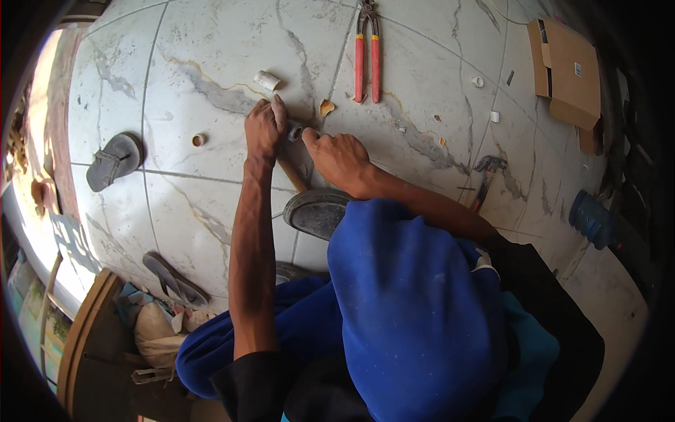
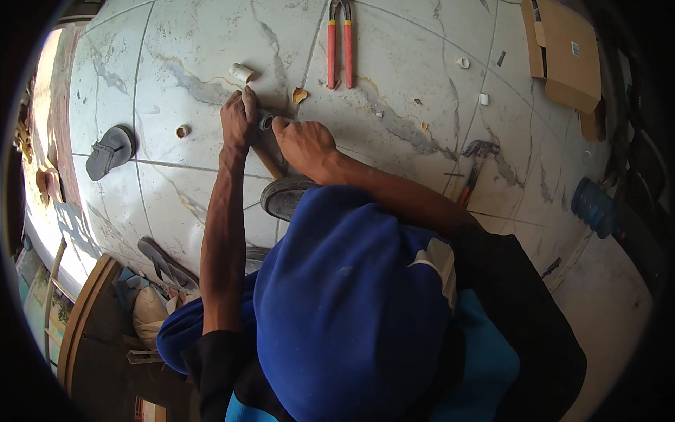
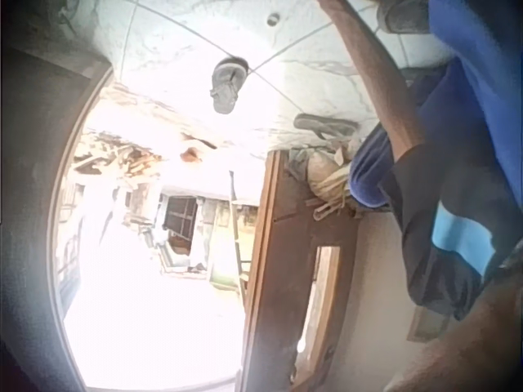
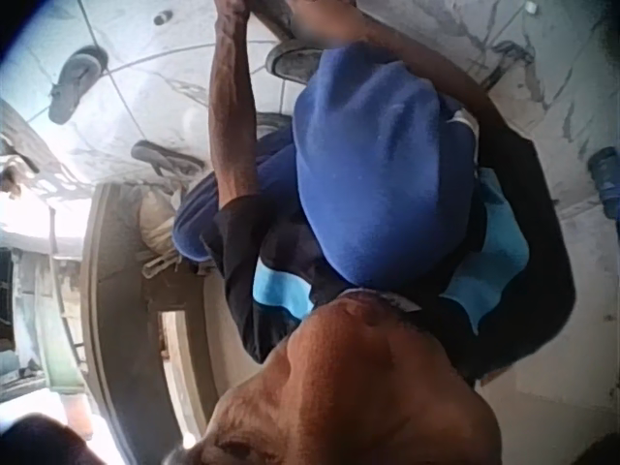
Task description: Manually repairing a PVC pipe by cleaning and fitting parts on a tiled floor.
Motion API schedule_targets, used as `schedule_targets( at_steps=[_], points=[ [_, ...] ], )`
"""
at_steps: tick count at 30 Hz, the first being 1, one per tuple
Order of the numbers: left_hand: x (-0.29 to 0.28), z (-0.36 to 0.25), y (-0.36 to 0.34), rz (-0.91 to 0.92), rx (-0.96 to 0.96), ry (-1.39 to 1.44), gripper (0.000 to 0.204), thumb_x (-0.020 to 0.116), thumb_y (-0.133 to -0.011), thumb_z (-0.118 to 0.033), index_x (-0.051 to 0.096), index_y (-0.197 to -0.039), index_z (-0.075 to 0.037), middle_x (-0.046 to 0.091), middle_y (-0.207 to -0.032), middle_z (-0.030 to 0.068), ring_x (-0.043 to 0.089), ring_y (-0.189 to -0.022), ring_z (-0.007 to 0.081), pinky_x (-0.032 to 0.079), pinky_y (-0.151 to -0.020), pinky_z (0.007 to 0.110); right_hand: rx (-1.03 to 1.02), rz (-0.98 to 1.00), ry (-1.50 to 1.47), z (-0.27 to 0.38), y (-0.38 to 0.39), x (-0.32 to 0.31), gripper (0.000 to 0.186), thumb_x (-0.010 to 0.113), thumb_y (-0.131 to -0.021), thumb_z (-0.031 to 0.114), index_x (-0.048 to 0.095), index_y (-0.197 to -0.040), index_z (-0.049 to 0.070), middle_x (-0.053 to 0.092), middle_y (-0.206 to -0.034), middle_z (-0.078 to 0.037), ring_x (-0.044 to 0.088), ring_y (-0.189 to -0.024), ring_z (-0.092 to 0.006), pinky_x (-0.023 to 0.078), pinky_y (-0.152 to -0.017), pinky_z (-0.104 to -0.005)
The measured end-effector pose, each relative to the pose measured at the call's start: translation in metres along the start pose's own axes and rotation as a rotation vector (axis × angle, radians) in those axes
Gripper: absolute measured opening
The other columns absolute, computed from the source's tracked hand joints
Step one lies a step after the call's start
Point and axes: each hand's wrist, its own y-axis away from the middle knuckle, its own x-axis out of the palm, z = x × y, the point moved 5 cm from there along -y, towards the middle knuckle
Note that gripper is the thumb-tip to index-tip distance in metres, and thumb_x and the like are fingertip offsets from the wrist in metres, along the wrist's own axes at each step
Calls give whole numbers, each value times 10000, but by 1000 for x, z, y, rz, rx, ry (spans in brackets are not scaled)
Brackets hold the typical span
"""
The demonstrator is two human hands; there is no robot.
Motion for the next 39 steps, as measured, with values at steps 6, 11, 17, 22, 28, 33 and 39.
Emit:
schedule_targets(
  at_steps=[6,11,17,22,28,33,39],
  points=[
    [1,-2,0,-4,-50,58,418,373,-899,-196,514,-553,-8,532,-566,144,488,-581,307,414,-561,401,59,117,32,-2,2,0,152,486,-783,98,448,-907,18,594,-615,-146,624,-560,-281,501,-482,-369],
    [3,-2,6,-11,-66,41,415,408,-889,-224,518,-548,-14,542,-566,141,491,-571,311,417,-559,394,72,169,58,-7,25,-2,142,477,-797,104,452,-905,16,609,-644,-156,631,-585,-281,505,-493,-374],
    [6,7,9,11,-51,77,363,428,-879,-241,532,-628,-1,500,-573,160,486,-583,316,401,-560,392,8,86,73,1,10,2,141,473,-787,95,446,-905,25,600,-614,-163,629,-584,-298,503,-492,-379],
    [-3,21,13,-32,-23,18,334,429,-878,-221,543,-646,-10,495,-568,166,475,-563,312,395,-547,393,8,130,83,12,-4,10,124,470,-791,88,439,-898,31,604,-621,-154,629,-582,-285,504,-509,-363],
    [5,2,3,-40,-52,97,404,417,-882,-254,496,-579,1,498,-556,156,484,-598,308,405,-575,388,83,100,67,-7,14,-1,94,443,-813,92,421,-890,42,570,-580,-178,593,-544,-354,480,-496,-447],
    [7,10,9,-13,-12,4,398,412,-882,-256,523,-602,4,528,-583,151,494,-603,300,418,-583,374,3,143,100,5,-4,1,111,441,-800,81,424,-897,29,611,-636,-177,628,-601,-319,504,-526,-398],
    [3,5,6,-33,-71,65,384,416,-877,-252,536,-604,-9,519,-580,144,504,-610,298,416,-573,375,8,129,142,8,-8,3,102,457,-803,97,413,-872,36,606,-630,-180,627,-601,-321,510,-539,-393]
  ],
)
